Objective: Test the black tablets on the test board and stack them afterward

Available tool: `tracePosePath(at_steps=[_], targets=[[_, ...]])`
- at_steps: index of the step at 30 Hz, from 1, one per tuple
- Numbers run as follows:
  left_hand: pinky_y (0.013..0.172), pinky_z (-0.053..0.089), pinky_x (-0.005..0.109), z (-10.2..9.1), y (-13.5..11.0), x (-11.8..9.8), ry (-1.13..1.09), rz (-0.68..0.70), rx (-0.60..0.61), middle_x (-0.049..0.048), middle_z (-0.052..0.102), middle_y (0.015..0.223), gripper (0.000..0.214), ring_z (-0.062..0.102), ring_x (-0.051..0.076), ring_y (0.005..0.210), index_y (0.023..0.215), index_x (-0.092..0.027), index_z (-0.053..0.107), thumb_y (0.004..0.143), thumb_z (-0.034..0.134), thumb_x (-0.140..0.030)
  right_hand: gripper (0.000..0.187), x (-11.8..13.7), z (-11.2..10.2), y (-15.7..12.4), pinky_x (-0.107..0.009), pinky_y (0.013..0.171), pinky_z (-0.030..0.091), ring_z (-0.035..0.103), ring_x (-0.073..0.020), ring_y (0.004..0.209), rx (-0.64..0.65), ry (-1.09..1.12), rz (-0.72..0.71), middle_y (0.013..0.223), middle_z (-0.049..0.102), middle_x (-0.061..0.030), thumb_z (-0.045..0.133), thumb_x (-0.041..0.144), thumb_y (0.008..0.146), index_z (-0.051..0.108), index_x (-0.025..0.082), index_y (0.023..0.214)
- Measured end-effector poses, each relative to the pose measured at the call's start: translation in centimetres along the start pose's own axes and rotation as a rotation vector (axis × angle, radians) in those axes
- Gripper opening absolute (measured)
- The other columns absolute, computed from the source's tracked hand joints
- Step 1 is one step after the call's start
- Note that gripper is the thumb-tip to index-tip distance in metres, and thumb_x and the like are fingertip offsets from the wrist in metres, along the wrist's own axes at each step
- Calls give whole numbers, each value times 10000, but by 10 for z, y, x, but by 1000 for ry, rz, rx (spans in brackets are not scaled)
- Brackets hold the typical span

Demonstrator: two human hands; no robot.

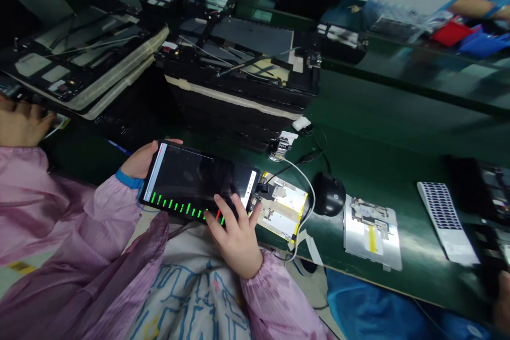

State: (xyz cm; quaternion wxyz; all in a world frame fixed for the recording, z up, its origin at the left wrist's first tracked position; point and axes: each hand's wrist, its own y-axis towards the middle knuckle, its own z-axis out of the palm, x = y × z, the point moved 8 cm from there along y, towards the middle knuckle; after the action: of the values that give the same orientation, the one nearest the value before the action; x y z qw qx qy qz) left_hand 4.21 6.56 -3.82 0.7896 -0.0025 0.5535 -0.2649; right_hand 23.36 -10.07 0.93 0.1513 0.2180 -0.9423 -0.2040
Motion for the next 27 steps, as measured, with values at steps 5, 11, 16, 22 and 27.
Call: tracePosePath(at_steps=[5, 11, 16, 22, 27], targets=[[687, 515, 306, 1, 0, 0, -9, -9, 1, 95, 730, 871, 583, 674, 218, 754, 1092, -130, 679, 702, 696, -563, 298, -2, -3, 0, -690, 1076, 82, 342, -329, 1316, -9, 18, -23, 1220, 597, -82, 633, 297, 838, 578, 284, 1130], [703, 527, 320, 4, -3, -3, 0, -47, -45, 79, 730, 863, 603, 670, 219, 748, 1067, -155, 695, 646, 727, -586, 544, -76, -25, 8, -689, 1050, 170, 299, -382, 1327, -135, 109, 181, 1291, 480, -166, 511, 533, 863, 417, 219, 1297], [725, 537, 332, 4, -5, -7, 33, -86, -77, 67, 728, 868, 567, 672, 225, 765, 1047, -196, 706, 622, 751, -569, 317, -145, -25, 10, -528, 955, 405, 497, -304, 1149, -198, 260, 354, 1156, 558, -123, 439, 387, 919, 536, 217, 1168], [700, 532, 324, -7, -6, -13, 193, -30, -156, 61, 731, 968, 617, 666, 262, 806, 1004, -253, 735, 511, 780, -620, 239, -160, -3, 10, -387, 736, 485, 589, -228, 829, -56, 345, 465, 864, 623, -73, 410, 304, 930, 605, 205, 1025], [668, 541, 344, -14, -7, -9, 219, -63, -188, 31, 734, 1013, 560, 676, 291, 813, 978, -323, 741, 497, 786, -606, 168, -171, 2, 3, -302, 638, 503, 636, -185, 715, -51, 364, 617, 824, 681, -46, 448, 235, 898, 606, 205, 950]])
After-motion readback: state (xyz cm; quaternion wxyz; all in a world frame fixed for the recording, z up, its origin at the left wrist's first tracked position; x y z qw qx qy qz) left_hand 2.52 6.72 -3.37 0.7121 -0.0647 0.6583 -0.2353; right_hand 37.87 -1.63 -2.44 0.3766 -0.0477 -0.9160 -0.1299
